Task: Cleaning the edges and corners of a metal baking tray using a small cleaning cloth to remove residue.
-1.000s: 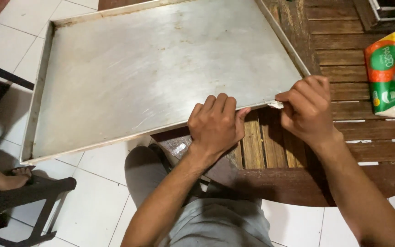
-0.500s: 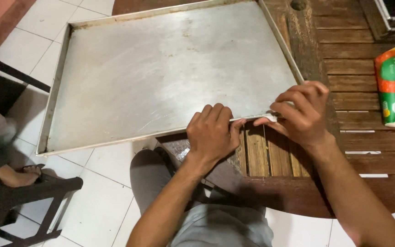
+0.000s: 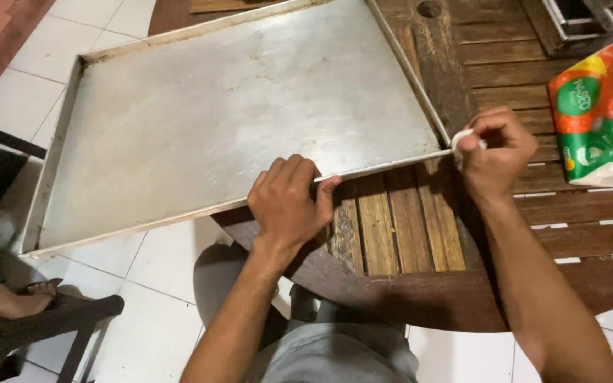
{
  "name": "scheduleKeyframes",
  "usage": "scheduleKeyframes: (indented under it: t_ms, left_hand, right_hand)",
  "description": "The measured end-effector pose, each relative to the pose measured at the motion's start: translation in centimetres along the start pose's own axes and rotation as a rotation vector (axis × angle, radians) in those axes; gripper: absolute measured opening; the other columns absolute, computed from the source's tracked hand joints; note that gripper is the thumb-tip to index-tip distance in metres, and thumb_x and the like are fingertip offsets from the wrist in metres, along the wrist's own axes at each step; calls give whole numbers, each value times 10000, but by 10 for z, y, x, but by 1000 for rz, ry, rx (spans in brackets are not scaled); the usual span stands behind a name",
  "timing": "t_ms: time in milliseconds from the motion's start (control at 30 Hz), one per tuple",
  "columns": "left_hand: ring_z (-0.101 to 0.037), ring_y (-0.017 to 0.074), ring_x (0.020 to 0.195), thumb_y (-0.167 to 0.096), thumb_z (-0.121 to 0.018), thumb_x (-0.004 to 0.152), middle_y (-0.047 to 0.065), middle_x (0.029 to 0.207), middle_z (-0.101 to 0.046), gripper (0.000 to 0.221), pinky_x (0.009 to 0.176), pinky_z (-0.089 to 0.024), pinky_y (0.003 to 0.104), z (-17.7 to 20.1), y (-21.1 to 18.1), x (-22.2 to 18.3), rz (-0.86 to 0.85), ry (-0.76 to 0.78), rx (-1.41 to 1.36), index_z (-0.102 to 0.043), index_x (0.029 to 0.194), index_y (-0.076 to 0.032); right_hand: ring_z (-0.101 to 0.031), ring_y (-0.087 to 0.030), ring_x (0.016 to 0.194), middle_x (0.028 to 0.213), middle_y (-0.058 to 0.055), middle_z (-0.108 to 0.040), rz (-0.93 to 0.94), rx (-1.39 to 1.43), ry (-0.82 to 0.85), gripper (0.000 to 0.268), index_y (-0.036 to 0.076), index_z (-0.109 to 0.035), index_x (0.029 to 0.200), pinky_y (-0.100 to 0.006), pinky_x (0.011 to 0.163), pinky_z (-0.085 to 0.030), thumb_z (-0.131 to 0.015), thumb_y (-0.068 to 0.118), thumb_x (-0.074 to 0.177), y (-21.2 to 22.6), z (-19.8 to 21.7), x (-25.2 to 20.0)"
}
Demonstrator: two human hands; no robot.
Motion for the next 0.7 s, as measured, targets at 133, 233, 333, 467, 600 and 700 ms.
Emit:
scheduleKeyframes:
  t_ms: [133,233,333,467,600,700]
  left_hand:
    - [-596,243,651,-512,-595,962,5,639,-502,434,592,-477,352,-3,5,-8,0,14,-7,-593,717,-154]
    - [-591,246,645,-510,-634,935,8,632,-508,430,588,-470,356,-7,10,-16,18,42,5,-603,704,-149]
    - [-582,236,641,-532,-605,945,-2,630,-502,448,590,-464,347,-6,13,-23,48,45,-12,-597,703,-155]
    - [-589,248,628,-499,-678,893,4,612,-498,412,579,-460,344,-4,14,-33,59,67,-23,-582,682,-159]
    - [-593,251,619,-530,-707,864,19,589,-495,450,582,-465,345,8,10,-44,58,84,-15,-574,652,-156]
    - [-577,242,559,-491,-752,840,10,528,-486,459,550,-446,336,17,18,-56,116,80,-15,-564,587,-157]
  right_hand:
    - [-555,-110,575,817,10,-585,-681,305,-280,332,207,-535,879,-262,465,-531,-778,337,1064,-60,-6,-28]
    - [-606,-47,633,775,50,-634,-807,308,-173,231,128,-660,875,-211,551,-538,-810,244,1007,-53,-27,-30]
    - [-573,-15,653,764,76,-601,-838,229,-37,108,129,-715,960,-167,559,-495,-793,202,977,-26,-44,-26]
    - [-539,-39,836,879,22,-648,-689,45,237,111,95,-747,1083,-182,745,-455,-761,140,982,-11,-54,-20]
    - [-574,-105,908,913,-33,-661,-590,5,297,197,46,-731,1110,-255,847,-483,-777,21,920,5,-63,-19]
    - [-571,-120,918,913,-47,-668,-593,-21,317,169,51,-740,1087,-285,852,-476,-737,1,925,-13,-73,-30]
Point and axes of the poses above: each hand's wrist, its own x-axis towards the middle knuckle, its own z-axis out of the back of the hand, y = z × x, the point moved 10 cm from there along x, towards the middle knuckle
